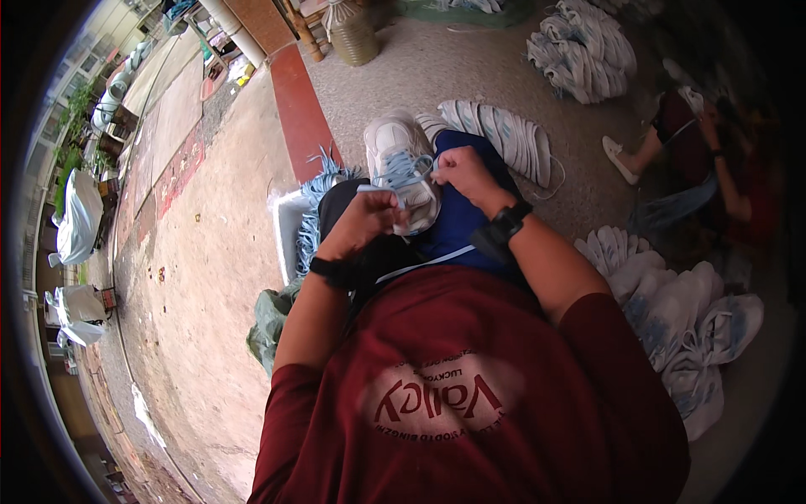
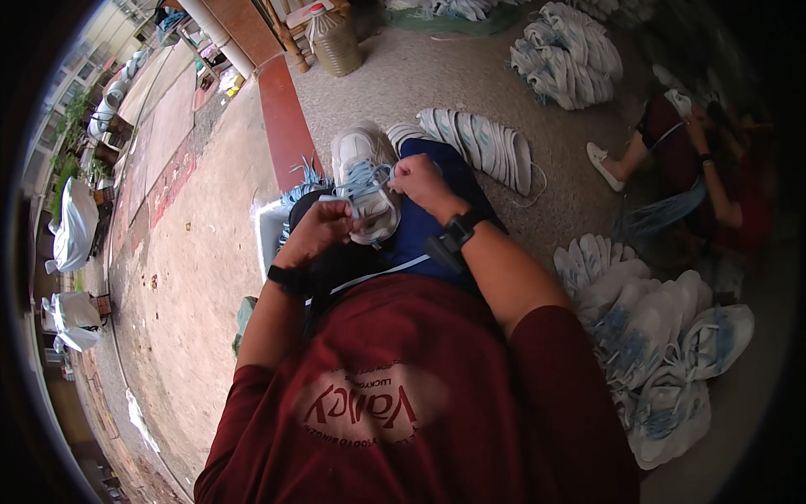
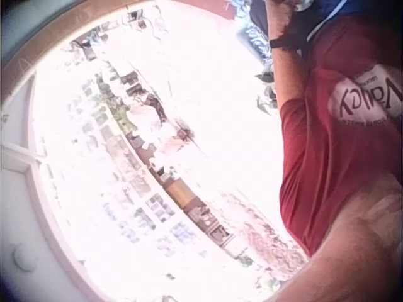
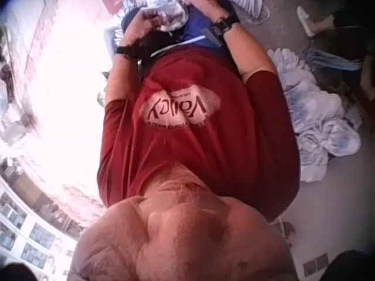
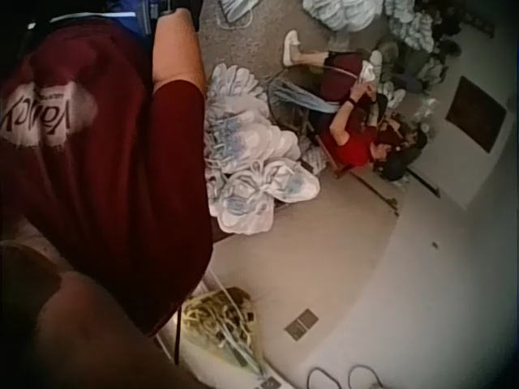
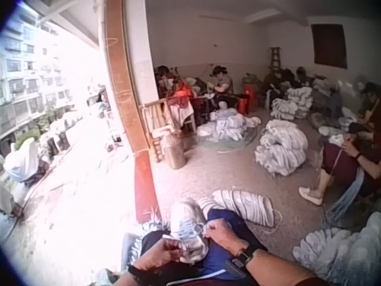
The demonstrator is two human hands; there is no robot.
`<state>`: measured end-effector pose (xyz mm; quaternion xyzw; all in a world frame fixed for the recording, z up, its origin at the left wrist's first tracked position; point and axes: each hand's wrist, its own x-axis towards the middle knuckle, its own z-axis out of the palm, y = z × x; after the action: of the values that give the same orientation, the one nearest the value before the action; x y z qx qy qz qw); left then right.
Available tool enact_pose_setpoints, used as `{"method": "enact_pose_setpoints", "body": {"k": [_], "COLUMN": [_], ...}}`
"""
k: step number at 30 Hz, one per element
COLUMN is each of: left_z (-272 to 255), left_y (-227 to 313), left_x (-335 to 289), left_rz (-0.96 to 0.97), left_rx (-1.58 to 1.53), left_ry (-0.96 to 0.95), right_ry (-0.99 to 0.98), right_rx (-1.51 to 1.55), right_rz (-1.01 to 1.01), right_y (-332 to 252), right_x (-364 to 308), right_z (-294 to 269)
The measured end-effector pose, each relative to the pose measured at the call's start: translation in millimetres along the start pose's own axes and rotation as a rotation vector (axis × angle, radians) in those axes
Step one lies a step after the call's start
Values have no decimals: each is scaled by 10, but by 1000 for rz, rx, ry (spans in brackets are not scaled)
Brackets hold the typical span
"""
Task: Insert and tie laces or blue decorative strings onto white shoe uppers at a shoe manufacturing facility.
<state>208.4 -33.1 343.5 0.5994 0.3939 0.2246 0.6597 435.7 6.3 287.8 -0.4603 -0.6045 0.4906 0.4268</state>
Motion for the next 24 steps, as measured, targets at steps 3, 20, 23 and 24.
{"method": "enact_pose_setpoints", "body": {"k": [3,20,23,24], "left_z": [49,139,142,146], "left_y": [59,-112,-138,-142], "left_x": [182,279,286,285], "left_rz": [-13,3,18,24], "left_rx": [-90,-111,-125,-132], "left_ry": [118,266,268,272], "right_ry": [220,292,333,321], "right_rx": [-56,-599,-656,-674], "right_rz": [-39,-64,-117,-102], "right_y": [42,29,27,17], "right_x": [12,72,128,145], "right_z": [136,355,415,412]}}
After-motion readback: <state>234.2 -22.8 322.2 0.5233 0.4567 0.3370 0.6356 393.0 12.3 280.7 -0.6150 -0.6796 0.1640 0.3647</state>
